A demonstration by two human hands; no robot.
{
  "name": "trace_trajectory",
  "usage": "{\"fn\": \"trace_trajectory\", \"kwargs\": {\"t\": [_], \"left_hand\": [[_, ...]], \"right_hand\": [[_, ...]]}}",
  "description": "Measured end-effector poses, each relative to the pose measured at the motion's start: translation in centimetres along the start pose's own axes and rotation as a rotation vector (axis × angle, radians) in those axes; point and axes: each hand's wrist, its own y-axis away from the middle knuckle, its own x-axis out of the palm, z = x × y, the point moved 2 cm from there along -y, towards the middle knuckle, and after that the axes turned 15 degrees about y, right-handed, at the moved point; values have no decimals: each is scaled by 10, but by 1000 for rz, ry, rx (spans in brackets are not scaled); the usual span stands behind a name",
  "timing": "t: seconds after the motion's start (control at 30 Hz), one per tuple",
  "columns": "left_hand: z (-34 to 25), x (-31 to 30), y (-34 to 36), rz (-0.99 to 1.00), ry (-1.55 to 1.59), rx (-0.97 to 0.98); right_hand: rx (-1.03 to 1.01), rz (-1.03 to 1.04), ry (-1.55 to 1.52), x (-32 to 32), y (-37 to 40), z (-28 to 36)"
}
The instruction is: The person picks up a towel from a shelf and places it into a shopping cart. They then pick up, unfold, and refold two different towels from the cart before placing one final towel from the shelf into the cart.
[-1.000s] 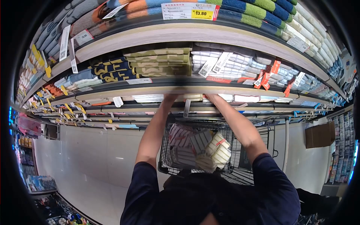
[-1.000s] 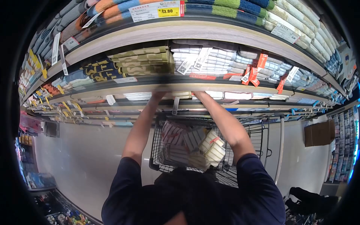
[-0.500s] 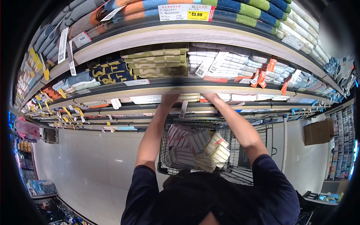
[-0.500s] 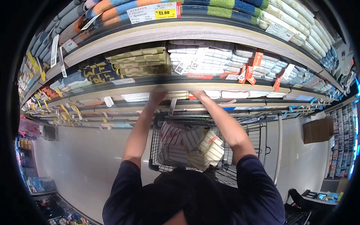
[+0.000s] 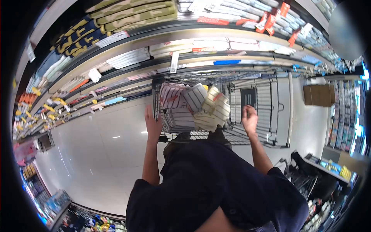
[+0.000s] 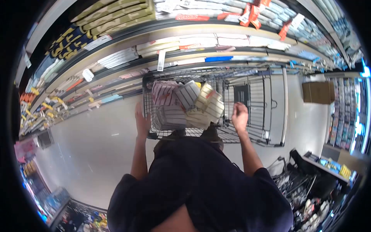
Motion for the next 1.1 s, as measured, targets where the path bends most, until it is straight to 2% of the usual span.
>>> {"fn": "trace_trajectory", "kwargs": {"t": [0.07,0.17,0.27,0.33,0.4,0.43,0.47,0.53,0.57,0.6,0.67,0.7,0.73,0.8,0.87,0.93,1.0,1.07,1.1], "left_hand": [[36,6,36,-59,16,-327],[87,23,47,52,126,-439],[79,27,6,65,137,-368],[75,29,-26,72,159,-424],[73,33,-46,65,174,-487],[72,33,-51,71,115,-525],[72,32,-53,76,56,-561],[83,33,-54,67,85,-580],[89,35,-54,74,106,-601],[90,36,-53,62,107,-605],[93,37,-51,70,31,-611],[96,38,-50,68,27,-617],[98,40,-51,61,48,-581],[100,40,-51,60,65,-544],[100,41,-53,87,126,-589],[102,42,-53,71,129,-594],[102,42,-52,50,130,-606],[98,43,-51,36,-8,-571],[95,44,-51,29,-11,-578]], "right_hand": [[69,29,114,-30,23,-26],[89,-57,362,-57,35,-58],[159,-117,546,-70,24,-98],[212,-142,629,-81,11,-115],[518,68,686,-94,-6,-124],[600,168,660,-100,-15,-128],[588,166,665,-95,-22,-180],[222,378,556,-58,-24,-249],[182,392,329,-60,-26,-241],[170,392,330,-65,-30,-219],[627,415,152,-77,-32,-181],[527,340,191,-73,-36,-178],[529,347,190,-71,-36,-179],[662,373,133,-69,-35,-182],[644,357,124,-69,-38,-181],[696,508,78,-68,-45,-184],[655,502,73,-70,-46,-186],[553,463,192,-66,-48,-200],[422,389,221,-65,-48,-201]]}}
